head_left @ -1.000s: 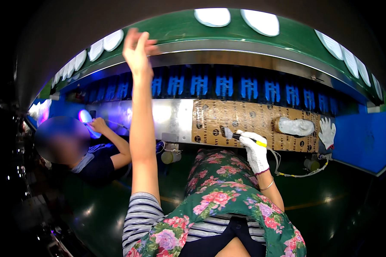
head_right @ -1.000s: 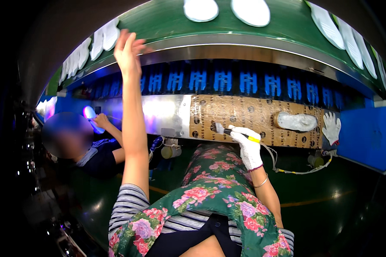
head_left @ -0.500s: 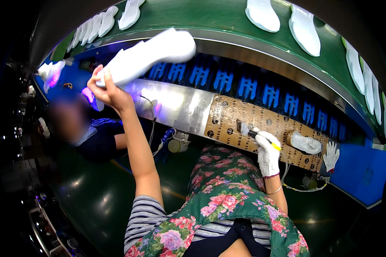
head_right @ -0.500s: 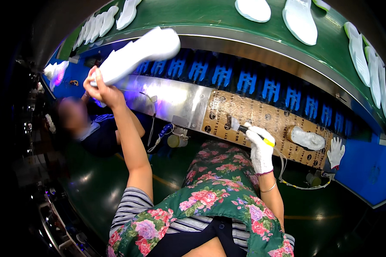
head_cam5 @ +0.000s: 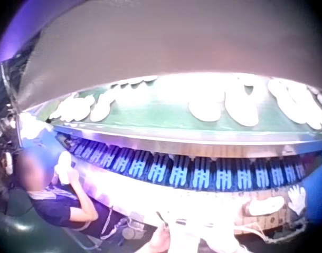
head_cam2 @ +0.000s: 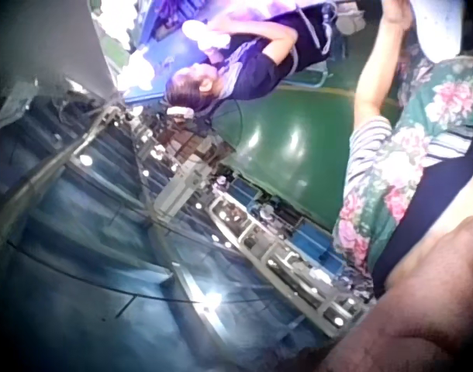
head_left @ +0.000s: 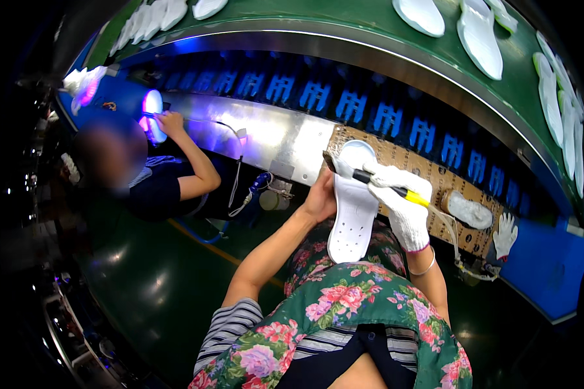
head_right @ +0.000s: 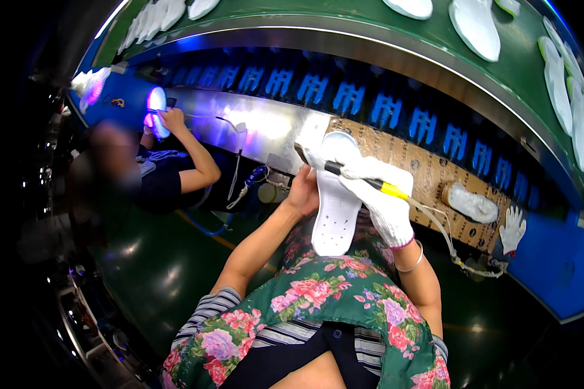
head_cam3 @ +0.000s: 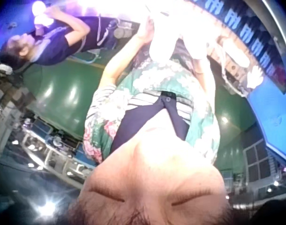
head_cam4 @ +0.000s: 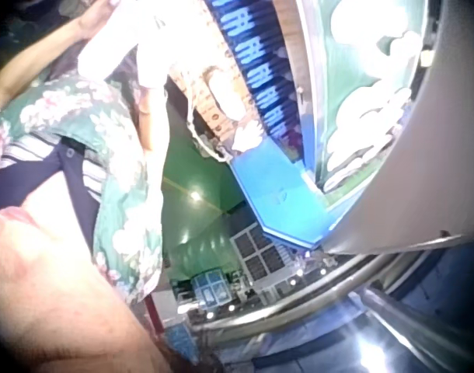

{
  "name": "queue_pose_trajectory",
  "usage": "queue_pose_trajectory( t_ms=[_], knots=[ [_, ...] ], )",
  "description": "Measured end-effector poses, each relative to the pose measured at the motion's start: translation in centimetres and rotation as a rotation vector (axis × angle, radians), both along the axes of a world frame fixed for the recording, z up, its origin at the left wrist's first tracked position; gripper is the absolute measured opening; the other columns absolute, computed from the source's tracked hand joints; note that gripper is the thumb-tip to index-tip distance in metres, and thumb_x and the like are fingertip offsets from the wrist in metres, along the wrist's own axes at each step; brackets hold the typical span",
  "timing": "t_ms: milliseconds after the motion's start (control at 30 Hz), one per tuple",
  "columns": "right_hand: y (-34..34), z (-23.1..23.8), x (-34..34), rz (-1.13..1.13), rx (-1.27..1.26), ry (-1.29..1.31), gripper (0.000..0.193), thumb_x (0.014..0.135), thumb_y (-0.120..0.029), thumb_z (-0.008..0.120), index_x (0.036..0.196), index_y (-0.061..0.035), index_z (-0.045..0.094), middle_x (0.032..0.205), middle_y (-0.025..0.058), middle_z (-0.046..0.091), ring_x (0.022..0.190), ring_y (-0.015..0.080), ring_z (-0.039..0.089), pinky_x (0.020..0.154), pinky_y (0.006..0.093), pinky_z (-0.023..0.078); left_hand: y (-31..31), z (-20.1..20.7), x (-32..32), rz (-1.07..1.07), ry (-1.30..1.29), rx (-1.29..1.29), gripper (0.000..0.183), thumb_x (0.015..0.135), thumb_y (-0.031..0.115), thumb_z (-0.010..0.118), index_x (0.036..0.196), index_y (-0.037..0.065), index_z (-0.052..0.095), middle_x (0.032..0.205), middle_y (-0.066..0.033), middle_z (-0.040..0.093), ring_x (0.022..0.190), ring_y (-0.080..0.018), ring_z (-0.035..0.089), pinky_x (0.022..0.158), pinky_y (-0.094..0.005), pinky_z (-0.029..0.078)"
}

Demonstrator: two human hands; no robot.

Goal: The person picks up white slipper soles from a conveyor belt, trims excess material from the edges with a handheld tool, and places the finished soles back on the belt. The process is repeated for multiple soles in a factory setting.

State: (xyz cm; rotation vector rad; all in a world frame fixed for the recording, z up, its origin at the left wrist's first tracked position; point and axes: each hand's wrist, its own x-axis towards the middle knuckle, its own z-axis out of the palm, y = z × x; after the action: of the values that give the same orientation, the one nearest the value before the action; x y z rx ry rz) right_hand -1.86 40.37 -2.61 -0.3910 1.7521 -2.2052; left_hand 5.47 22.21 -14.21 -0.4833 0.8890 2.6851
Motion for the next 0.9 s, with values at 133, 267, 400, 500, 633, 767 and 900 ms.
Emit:
queue_pose_trajectory(
  t_ms=[133,267,400,500,633,767,900],
  knots=[
    [0.8,0.2,0.2,-0.05,0.06,0.023,0.015,0.079,0.006,0.077,0.092,-0.0016,0.078,0.091,0.0062,0.074,0.084,0.0149,0.069,0.074,0.0277,0.054,3.0,2.2,2.2,-0.234,-0.027,0.321,0.113,0.086,0.089,0.009,0.154,0.003,0.033,0.143,-0.0237,0.052,0.132,-0.042,0.052,0.113,-0.0539,0.04],
    [1.8,0.6,-0.5,-0.062,0.237,0.29,0.017,0.08,0.001,0.078,0.096,-0.0046,0.078,0.093,0.0081,0.074,0.084,0.0173,0.069,0.073,0.0301,0.055,4.3,4.1,-0.2,-0.189,0.113,0.304,0.116,0.083,0.091,0.006,0.146,0.0,0.041,0.115,-0.0241,0.066,0.103,-0.0385,0.069,0.095,-0.0525,0.054],
    [1.8,1.3,-2.3,-0.158,0.433,0.766,0.026,0.076,-0.004,0.078,0.101,-0.0084,0.078,0.096,0.0097,0.075,0.086,0.0239,0.071,0.078,0.0345,0.055,5.3,5.6,-2.1,-0.063,0.171,0.098,0.098,0.092,0.082,0.01,0.158,0.01,0.023,0.147,-0.0156,0.046,0.133,-0.03,0.048,0.112,-0.0467,0.04],
    [2.2,1.2,-2.3,-0.18,0.567,0.953,0.031,0.074,-0.004,0.078,0.105,-0.0109,0.078,0.099,0.0094,0.075,0.089,0.027,0.07,0.082,0.0376,0.054,6.2,5.3,-2.2,-0.08,0.18,-0.088,0.095,0.094,0.08,0.012,0.16,0.012,0.018,0.156,-0.0119,0.039,0.142,-0.028,0.041,0.118,-0.0442,0.035],
    [2.6,0.3,0.0,-0.165,0.653,0.987,0.034,0.072,-0.006,0.08,0.105,-0.0158,0.079,0.101,0.0054,0.075,0.089,0.027,0.07,0.081,0.0373,0.053,6.1,3.3,-1.3,-0.11,0.117,-0.125,0.093,0.095,0.079,0.012,0.16,0.013,0.02,0.155,-0.0113,0.04,0.141,-0.0255,0.043,0.116,-0.0425,0.037],
    [3.2,1.4,-0.6,-0.085,0.434,0.728,0.031,0.071,-0.006,0.081,0.101,-0.0156,0.079,0.098,0.0055,0.076,0.088,0.0258,0.071,0.08,0.036,0.054,5.6,1.2,-2.1,0.031,0.16,-0.097,0.093,0.095,0.079,0.014,0.16,0.013,0.019,0.156,-0.0114,0.039,0.141,-0.0277,0.043,0.117,-0.0439,0.036],
    [2.8,0.1,-1.6,-0.246,0.454,0.872,0.026,0.075,-0.009,0.078,0.101,-0.0132,0.079,0.096,0.0068,0.076,0.089,0.0275,0.07,0.082,0.0382,0.055,5.5,2.8,-2.1,0.03,0.221,-0.264,0.092,0.095,0.079,0.016,0.16,0.014,0.019,0.156,-0.0108,0.039,0.141,-0.0284,0.043,0.117,-0.0453,0.036]
  ],
)
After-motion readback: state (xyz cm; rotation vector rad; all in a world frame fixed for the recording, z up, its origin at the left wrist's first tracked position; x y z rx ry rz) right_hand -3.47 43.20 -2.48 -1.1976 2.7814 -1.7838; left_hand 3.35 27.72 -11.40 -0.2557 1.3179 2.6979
